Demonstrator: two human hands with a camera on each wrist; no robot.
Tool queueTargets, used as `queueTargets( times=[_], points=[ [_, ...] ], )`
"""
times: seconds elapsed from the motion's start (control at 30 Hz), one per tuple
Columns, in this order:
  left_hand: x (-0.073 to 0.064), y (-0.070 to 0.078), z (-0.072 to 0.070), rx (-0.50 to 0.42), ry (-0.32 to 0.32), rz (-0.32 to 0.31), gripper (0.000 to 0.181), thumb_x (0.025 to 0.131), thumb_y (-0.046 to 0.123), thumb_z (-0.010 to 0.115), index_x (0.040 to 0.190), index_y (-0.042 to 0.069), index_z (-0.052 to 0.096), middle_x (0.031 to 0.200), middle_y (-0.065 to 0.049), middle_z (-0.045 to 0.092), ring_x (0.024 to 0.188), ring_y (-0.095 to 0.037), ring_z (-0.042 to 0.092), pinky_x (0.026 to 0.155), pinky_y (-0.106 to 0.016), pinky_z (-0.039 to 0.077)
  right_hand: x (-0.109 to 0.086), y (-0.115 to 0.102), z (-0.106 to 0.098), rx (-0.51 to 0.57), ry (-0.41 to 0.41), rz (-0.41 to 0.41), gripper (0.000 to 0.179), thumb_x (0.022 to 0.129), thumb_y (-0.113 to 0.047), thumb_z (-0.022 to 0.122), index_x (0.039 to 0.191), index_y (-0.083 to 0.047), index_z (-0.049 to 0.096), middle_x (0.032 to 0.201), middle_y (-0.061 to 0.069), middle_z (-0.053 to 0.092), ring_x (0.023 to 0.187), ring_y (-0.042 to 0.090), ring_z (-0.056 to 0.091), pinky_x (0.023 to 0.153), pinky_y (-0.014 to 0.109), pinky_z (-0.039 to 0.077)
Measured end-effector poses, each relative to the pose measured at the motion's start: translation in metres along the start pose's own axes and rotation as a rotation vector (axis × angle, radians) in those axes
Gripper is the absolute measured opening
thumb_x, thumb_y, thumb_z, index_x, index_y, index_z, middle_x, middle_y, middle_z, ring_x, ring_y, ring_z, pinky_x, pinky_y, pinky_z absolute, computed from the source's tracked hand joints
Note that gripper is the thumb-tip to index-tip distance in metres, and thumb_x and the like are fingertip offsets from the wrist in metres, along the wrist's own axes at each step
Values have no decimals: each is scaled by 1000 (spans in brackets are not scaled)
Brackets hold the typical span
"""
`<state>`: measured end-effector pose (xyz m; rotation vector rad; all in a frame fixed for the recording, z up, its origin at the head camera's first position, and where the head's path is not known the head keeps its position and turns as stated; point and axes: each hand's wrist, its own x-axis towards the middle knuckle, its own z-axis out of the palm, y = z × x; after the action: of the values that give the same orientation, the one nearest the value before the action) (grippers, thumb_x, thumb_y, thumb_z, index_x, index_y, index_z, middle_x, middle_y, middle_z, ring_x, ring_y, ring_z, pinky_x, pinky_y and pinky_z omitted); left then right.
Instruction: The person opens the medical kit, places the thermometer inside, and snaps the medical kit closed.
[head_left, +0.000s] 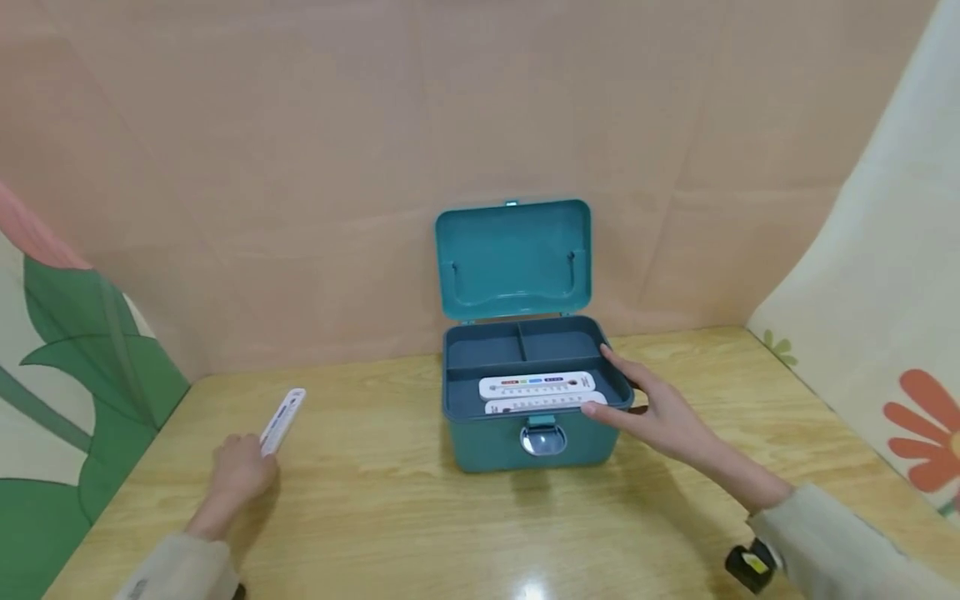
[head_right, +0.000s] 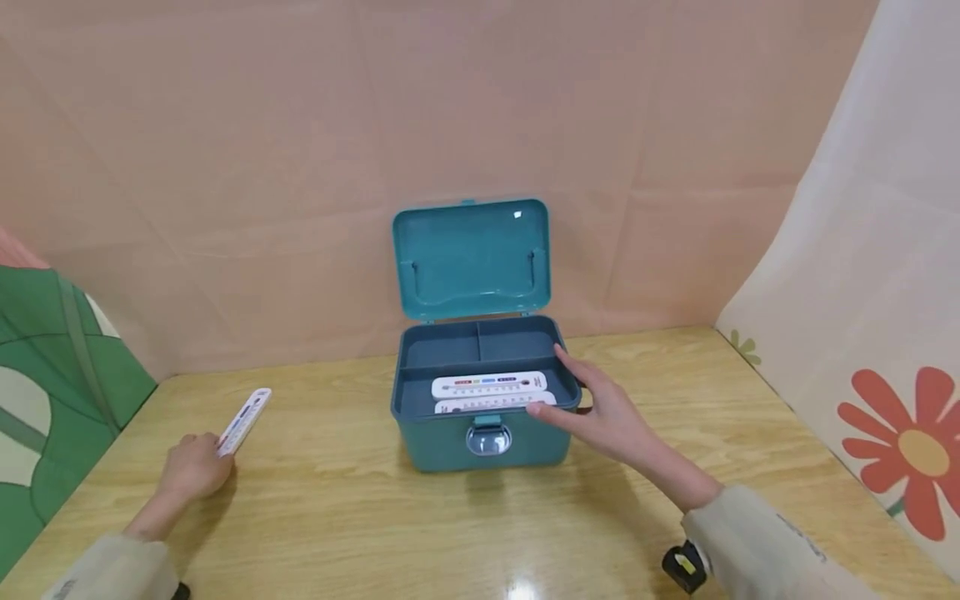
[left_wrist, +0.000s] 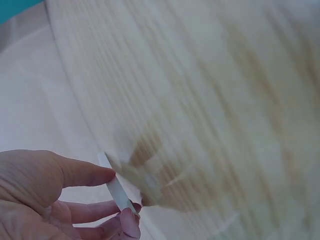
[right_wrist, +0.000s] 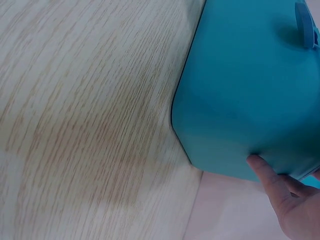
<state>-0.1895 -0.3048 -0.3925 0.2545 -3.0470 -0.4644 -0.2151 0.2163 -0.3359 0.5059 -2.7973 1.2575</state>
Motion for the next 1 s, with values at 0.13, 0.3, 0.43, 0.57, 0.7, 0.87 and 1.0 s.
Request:
queueTargets(
  times=[0.13,0.3,0.43,0.57,0.7,0.87,1.0],
  points=[
    [3,1,-3,15,11,45,28,81,7,52,89,-19,54,80,-28,56,77,-38,53,77,-52,38,-2,0,-1,-2,4,9,86,86,-42,70,153,-16,22,153,25,26,130,45,39,84,42,56],
    [2,-1,-4,-49,48,64,33,82,7,52,98,-22,55,84,-31,59,79,-40,57,75,-51,43,-1,0,0,-16,1,12,87,85,-44,69,153,-15,23,153,24,26,131,45,39,84,44,56],
    [-1,-4,-7,-169,62,50,40,84,7,55,111,-24,53,94,-35,59,82,-38,58,69,-46,49,0,-3,-1,-22,-6,1,87,86,-43,69,153,-15,22,153,24,26,131,44,39,84,44,56],
    [-5,-5,-10,-245,66,19,44,87,10,59,119,-20,53,107,-37,60,91,-40,61,74,-45,51,-1,-5,-2,-14,-16,-10,87,86,-42,70,153,-14,22,153,25,26,131,44,39,84,43,56],
    [-9,-2,-16,-333,66,-45,49,88,16,63,125,-15,52,117,-36,59,98,-42,61,74,-39,52,-1,-5,-1,2,-20,-9,86,86,-41,70,153,-14,22,154,25,26,131,44,39,84,42,57],
    [-10,4,-23,-412,48,-111,53,88,23,66,128,-9,53,121,-34,58,99,-38,61,63,-25,47,-2,-4,-1,3,-11,-2,86,86,-41,70,153,-14,23,154,24,25,132,44,38,84,42,56],
    [-10,8,-25,-428,25,-121,55,88,27,67,130,-7,53,125,-33,56,105,-39,59,66,-22,46,-3,-4,-3,4,-10,-2,87,86,-42,70,153,-15,22,154,24,25,132,44,38,84,42,56]
  ],
)
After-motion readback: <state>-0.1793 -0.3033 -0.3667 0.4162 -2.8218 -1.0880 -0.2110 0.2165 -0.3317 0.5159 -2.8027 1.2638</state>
